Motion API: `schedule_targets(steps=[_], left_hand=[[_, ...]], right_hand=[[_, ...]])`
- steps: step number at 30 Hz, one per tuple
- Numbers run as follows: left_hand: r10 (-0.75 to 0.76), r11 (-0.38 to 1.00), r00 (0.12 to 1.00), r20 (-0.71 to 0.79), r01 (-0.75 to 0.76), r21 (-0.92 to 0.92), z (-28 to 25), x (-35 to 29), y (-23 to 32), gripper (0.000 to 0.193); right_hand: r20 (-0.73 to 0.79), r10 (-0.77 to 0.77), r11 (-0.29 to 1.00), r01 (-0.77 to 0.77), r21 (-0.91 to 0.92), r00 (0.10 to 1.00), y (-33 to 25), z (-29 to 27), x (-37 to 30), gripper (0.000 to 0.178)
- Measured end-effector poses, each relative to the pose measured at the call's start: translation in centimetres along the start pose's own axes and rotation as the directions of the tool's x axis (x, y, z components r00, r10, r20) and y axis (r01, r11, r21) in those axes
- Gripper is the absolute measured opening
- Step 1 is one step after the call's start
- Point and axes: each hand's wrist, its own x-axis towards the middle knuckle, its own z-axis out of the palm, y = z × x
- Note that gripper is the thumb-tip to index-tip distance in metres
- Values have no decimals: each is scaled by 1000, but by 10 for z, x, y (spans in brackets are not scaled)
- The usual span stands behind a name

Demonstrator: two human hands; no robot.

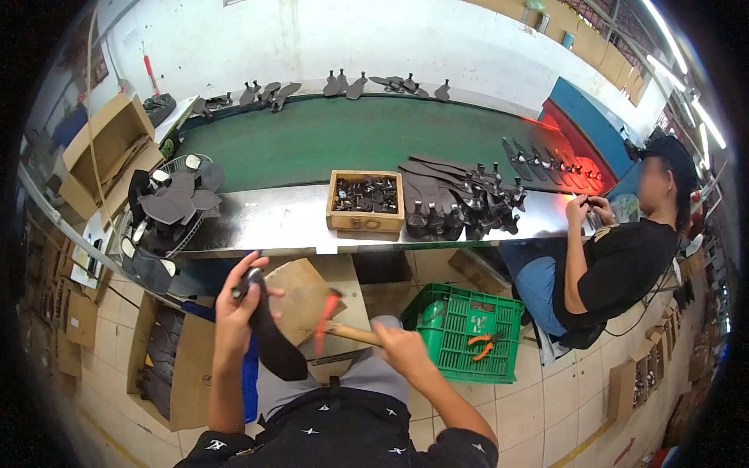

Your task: Assembling shoe components by hammering nails and trimming excess material.

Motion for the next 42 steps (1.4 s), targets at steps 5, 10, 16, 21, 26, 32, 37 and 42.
schedule_targets(steps=[5,10,16,21,26,32,37,42], left_hand=[[-7,470,1000,14,-9,883,-28,62,-69,79],[290,499,938,192,-319,806,-2,150,-82,38],[-33,124,893,449,-442,888,97,293,-129,22],[-43,251,839,542,-516,819,103,316,-161,22],[-2,302,879,477,-454,838,89,317,-167,17],[70,399,930,362,-359,844,95,287,-108,16],[-51,912,946,319,-86,400,104,164,-27,18],[404,633,821,403,-569,524,103,29,34,20]], right_hand=[[-91,326,886,-271,376,941,-3,-46,-80,20],[-213,630,659,-369,655,747,-48,-51,-113,14],[-266,582,742,-369,559,768,-32,-40,-107,17],[-309,659,685,-377,623,686,-21,-33,-98,20],[-165,746,478,-346,807,646,-8,-22,-85,14],[-75,727,233,-143,962,683,-5,-57,-56,23],[-169,588,318,-34,947,791,-26,-110,-1,29],[-176,408,237,83,968,896,-65,-131,38,28]])
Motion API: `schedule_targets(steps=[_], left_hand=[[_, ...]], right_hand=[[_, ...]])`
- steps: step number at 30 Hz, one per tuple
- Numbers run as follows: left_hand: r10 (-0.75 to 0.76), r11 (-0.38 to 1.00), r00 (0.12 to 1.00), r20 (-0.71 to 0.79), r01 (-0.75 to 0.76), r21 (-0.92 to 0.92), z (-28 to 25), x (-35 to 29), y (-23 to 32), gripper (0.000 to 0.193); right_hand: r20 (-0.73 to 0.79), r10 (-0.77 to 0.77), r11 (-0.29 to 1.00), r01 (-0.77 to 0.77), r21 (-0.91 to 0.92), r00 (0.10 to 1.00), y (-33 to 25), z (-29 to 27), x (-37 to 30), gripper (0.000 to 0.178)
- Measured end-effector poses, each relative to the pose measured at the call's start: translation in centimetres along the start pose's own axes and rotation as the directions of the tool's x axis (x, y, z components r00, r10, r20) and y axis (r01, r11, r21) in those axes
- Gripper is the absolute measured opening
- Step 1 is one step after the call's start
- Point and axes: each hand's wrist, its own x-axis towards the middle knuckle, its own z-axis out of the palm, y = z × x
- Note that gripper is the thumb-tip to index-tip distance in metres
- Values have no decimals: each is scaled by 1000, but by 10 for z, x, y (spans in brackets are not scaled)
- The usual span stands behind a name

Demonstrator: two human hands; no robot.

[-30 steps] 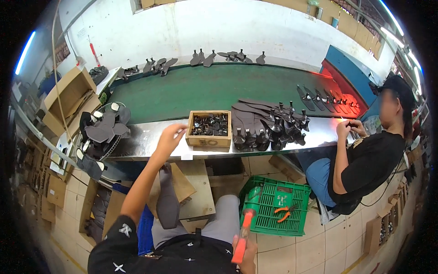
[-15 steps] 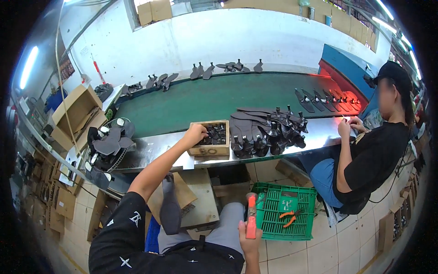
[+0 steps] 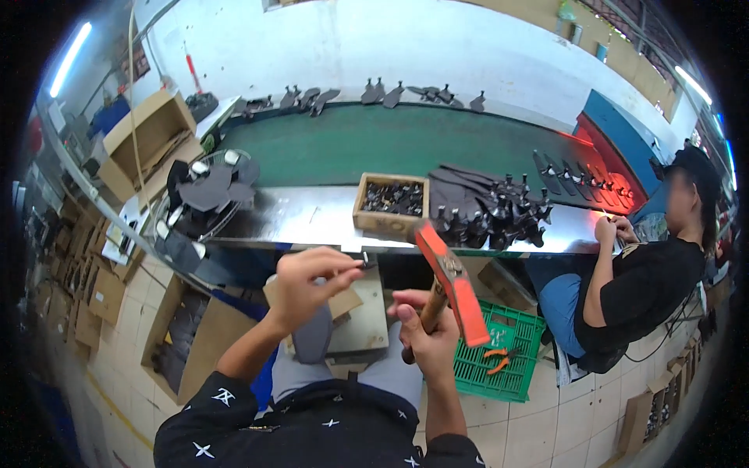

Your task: Assembling shoe components by hammering nails and trimming excess material.

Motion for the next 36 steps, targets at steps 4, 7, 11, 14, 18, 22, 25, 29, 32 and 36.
schedule_targets(steps=[4,7,11,14,18,22,25,29,32,36], left_hand=[[619,671,775,127,-606,428,-32,-37,39,25],[687,600,714,136,-663,448,-46,-53,45,30],[490,867,871,-18,-486,109,-49,-62,40,33],[166,956,978,-128,-192,-224,-47,-64,35,28],[20,943,1000,-7,-21,-332,-60,-61,26,30],[72,992,997,-11,-72,-102,-76,-54,21,41],[-123,988,989,76,130,-88,-80,-57,13,83],[-195,979,981,21,196,-62,-72,-71,-35,92],[-262,900,950,-168,304,313,-62,-71,-109,81],[-325,937,942,-77,332,108,-41,-63,-177,46]], right_hand=[[120,45,996,-53,67,992,-15,37,-22,26],[141,42,989,-61,134,989,-21,57,-39,24],[137,-63,988,42,149,989,-21,70,-43,16],[191,-61,993,39,115,980,-11,73,-33,13],[235,-21,999,10,47,972,5,76,-16,19],[280,78,948,-157,275,957,21,79,1,34],[287,210,948,-267,176,935,32,81,13,25],[259,316,938,-341,58,913,45,86,32,19],[244,270,963,-258,-81,931,61,93,58,19],[261,331,908,-230,-350,907,89,100,99,19]])
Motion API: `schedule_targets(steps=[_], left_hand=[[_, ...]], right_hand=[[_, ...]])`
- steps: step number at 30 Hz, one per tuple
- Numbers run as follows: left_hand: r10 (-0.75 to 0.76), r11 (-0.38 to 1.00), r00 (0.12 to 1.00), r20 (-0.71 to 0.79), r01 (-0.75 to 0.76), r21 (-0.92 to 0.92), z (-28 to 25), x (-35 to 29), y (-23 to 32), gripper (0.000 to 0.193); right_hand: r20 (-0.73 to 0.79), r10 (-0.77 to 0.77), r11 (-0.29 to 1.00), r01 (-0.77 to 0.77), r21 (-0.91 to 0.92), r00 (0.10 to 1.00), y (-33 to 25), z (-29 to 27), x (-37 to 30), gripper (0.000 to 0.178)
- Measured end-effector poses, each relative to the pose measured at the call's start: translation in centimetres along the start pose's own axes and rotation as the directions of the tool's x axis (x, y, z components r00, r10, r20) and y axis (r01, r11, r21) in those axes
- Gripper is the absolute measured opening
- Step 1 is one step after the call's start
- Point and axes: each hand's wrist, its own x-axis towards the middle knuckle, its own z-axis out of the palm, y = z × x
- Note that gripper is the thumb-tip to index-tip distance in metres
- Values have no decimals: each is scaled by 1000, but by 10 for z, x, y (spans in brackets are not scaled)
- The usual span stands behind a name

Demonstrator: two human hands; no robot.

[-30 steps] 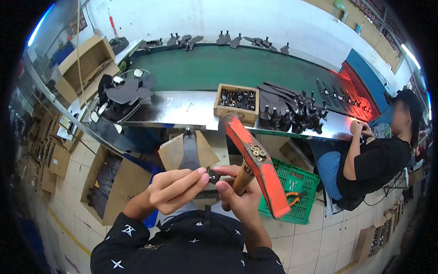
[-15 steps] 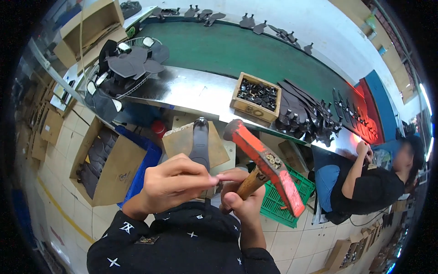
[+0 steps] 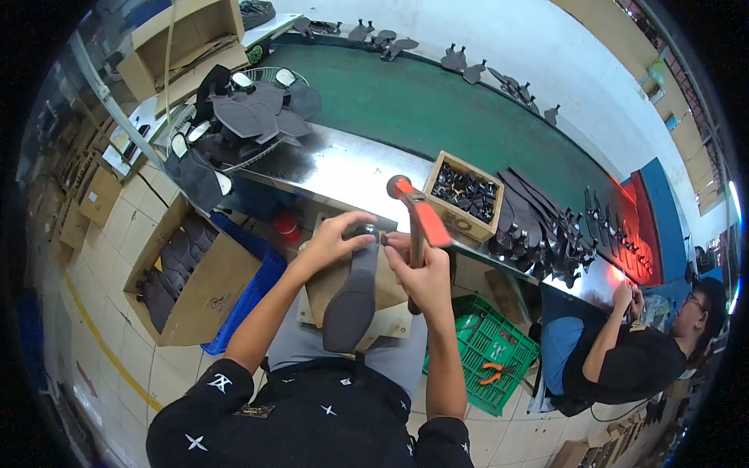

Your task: Assembling shoe components by hammering nails and trimming excess material.

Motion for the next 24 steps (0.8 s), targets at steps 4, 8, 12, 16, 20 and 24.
schedule_targets(steps=[4,8,12,16,20,24], left_hand=[[-2,995,1000,15,4,-101,3,-12,-5,23],[-87,982,993,82,100,-158,-2,-33,5,26],[-47,995,999,15,48,-89,-3,-42,6,29],[-104,986,994,23,106,-131,-5,-44,8,35],[-64,986,998,22,67,-153,-9,-42,14,37],[-67,980,998,-14,63,-191,-7,-39,19,36]], right_hand=[[54,-282,930,287,-227,958,18,5,22,21],[201,-333,857,384,-342,921,29,12,21,16],[289,-354,767,453,-453,889,27,15,14,21],[403,-410,592,575,-565,818,18,14,9,28],[477,-370,526,603,-601,798,11,11,10,36],[400,-410,513,570,-642,820,10,10,8,41]])
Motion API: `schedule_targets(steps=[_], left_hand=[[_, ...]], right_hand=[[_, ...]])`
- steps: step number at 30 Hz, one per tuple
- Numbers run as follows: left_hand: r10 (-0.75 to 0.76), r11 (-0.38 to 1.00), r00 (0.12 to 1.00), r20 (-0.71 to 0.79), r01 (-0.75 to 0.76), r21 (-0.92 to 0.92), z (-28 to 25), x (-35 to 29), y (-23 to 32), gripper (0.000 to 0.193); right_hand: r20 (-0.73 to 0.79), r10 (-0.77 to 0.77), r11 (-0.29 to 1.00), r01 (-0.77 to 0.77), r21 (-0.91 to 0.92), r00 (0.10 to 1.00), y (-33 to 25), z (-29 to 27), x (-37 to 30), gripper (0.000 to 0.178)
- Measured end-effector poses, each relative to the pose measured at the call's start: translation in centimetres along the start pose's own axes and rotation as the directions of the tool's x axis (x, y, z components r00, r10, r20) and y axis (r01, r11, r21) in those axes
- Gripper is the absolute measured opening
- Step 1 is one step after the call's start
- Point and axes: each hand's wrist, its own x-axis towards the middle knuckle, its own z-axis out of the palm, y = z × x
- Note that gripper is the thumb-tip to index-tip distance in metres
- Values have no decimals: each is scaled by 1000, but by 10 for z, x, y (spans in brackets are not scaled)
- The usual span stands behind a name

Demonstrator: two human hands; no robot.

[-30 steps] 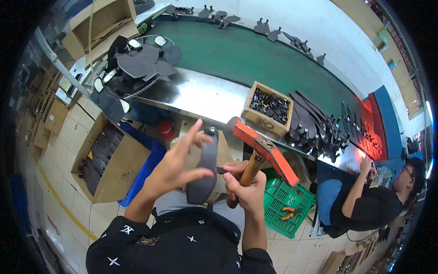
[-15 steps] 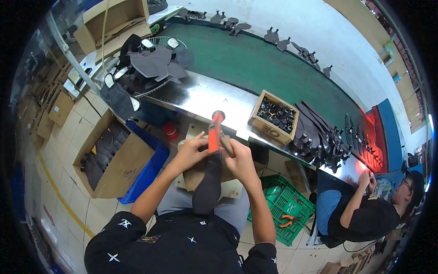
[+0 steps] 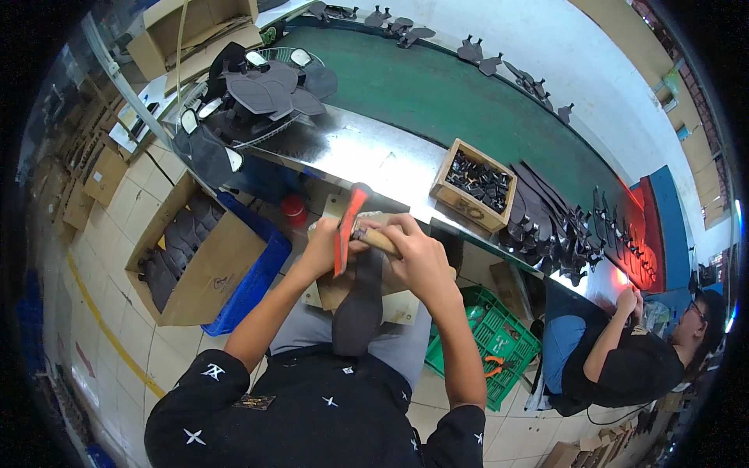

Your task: Assembling shoe components by hammering nails and trimming excess material.

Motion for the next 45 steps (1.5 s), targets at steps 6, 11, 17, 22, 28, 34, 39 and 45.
schedule_targets(steps=[6,11,17,22,28,34,39,45], left_hand=[[-269,951,961,71,276,-140,1,4,-8,29],[-231,935,970,75,243,-258,1,2,-9,27],[-230,940,971,66,239,-244,0,3,-1,28],[-249,939,959,134,273,-207,-2,1,-8,53],[64,929,996,58,-80,360,0,-10,-12,116],[-16,925,999,33,2,380,-5,-5,-9,89],[-38,873,989,141,-35,487,-5,-16,-14,44],[150,907,985,85,-171,386,1,-8,4,27]], right_hand=[[-177,351,852,-236,467,919,-31,-7,-39,30],[-191,314,916,-244,320,930,-52,-21,-70,44],[-76,294,922,-262,286,953,-46,-3,-73,44],[-143,243,938,-194,288,959,-58,-15,-64,43],[-351,184,917,-32,397,918,-95,-58,-44,42],[-249,29,999,-25,22,968,-85,-45,-29,38],[-127,156,970,-128,205,980,-77,-43,-48,50],[-198,210,953,-156,259,957,-48,-38,-71,56]])
